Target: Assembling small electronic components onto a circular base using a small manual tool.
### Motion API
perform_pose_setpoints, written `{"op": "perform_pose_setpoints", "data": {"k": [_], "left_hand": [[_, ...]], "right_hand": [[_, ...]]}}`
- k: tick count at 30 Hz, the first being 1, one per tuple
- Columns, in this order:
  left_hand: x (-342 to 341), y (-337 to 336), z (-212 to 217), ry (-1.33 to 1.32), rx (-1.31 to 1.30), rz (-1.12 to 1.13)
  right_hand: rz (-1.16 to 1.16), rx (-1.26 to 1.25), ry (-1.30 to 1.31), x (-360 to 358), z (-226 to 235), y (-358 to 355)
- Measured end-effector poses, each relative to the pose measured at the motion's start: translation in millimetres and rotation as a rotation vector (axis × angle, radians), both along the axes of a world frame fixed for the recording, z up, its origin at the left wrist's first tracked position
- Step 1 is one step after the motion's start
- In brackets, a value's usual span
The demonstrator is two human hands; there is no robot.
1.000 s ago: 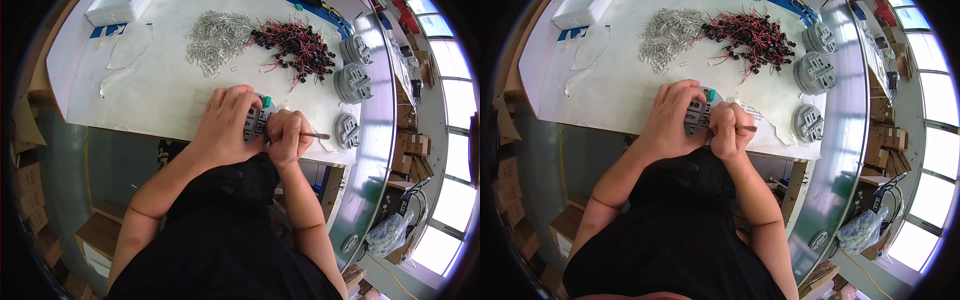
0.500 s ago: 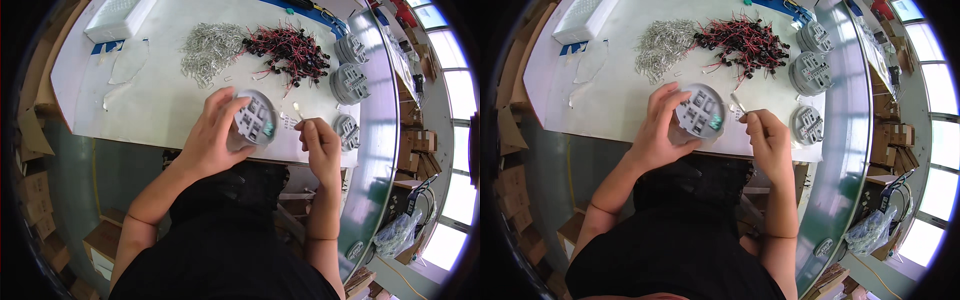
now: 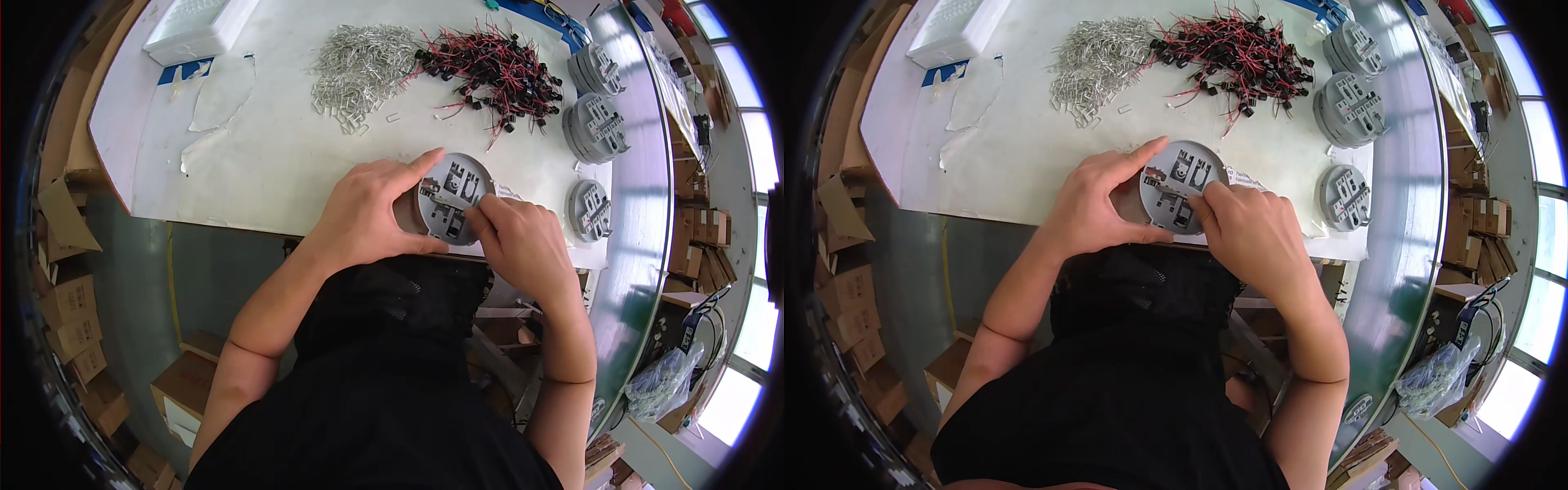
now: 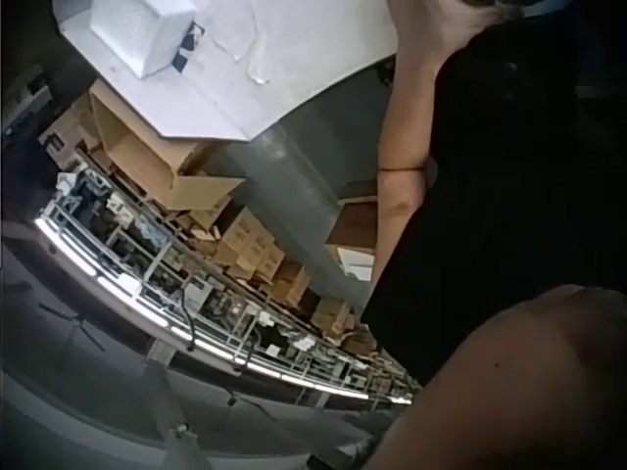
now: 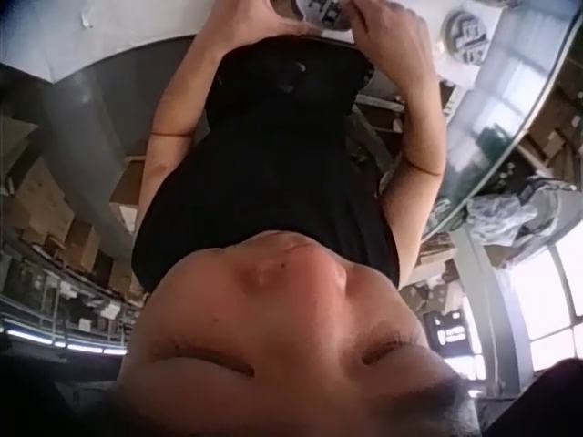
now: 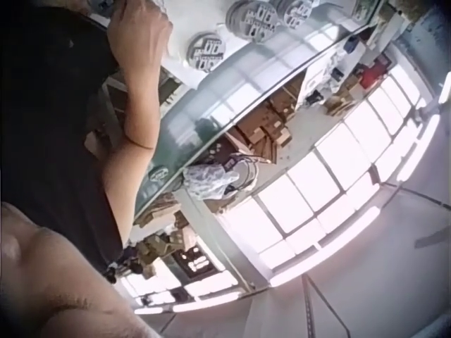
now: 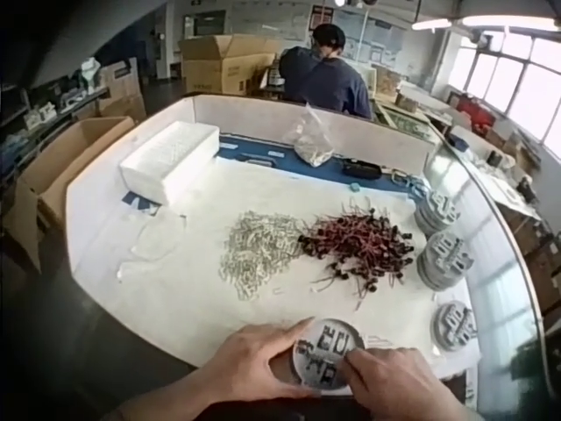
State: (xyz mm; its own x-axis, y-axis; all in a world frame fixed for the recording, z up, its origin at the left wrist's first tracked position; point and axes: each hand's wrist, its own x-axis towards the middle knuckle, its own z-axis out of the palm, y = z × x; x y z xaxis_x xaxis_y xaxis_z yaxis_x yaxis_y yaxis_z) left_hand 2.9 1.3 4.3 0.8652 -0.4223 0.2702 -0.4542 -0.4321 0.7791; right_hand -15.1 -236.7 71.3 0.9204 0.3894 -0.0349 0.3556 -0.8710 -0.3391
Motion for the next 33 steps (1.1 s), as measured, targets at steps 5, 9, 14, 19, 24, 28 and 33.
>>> {"op": "perform_pose_setpoints", "data": {"k": [5,9,14,19,24,28,33], "left_hand": [[0.5,-1.1,-3.1,-0.031,-0.039,0.017],[-0.9,-0.7,-1.3,-0.030,-0.017,0.024],[-3.2,-4.8,-7.9,-0.097,-0.038,0.062],[-3.5,-4.4,-5.2,-0.110,0.004,0.060],[-3.1,-5.8,-8.6,-0.096,0.002,0.086],[-3.0,-6.8,-8.6,-0.116,-0.019,0.105],[-3.6,-6.4,-4.7,-0.078,0.035,0.099]], "right_hand": [[0.002,0.026,0.000,0.7,-3.2,-0.7],[-0.028,-0.002,-0.012,-3.6,-5.5,1.5],[-0.088,-0.058,0.004,-10.8,0.0,11.2],[0.023,0.013,-0.055,-7.3,-5.5,8.7],[-0.044,-0.141,-0.199,-18.1,-2.6,11.0],[-0.084,-0.204,-0.321,-26.9,-4.9,20.7],[-0.065,-0.224,-0.458,-28.4,-15.4,19.5]]}}
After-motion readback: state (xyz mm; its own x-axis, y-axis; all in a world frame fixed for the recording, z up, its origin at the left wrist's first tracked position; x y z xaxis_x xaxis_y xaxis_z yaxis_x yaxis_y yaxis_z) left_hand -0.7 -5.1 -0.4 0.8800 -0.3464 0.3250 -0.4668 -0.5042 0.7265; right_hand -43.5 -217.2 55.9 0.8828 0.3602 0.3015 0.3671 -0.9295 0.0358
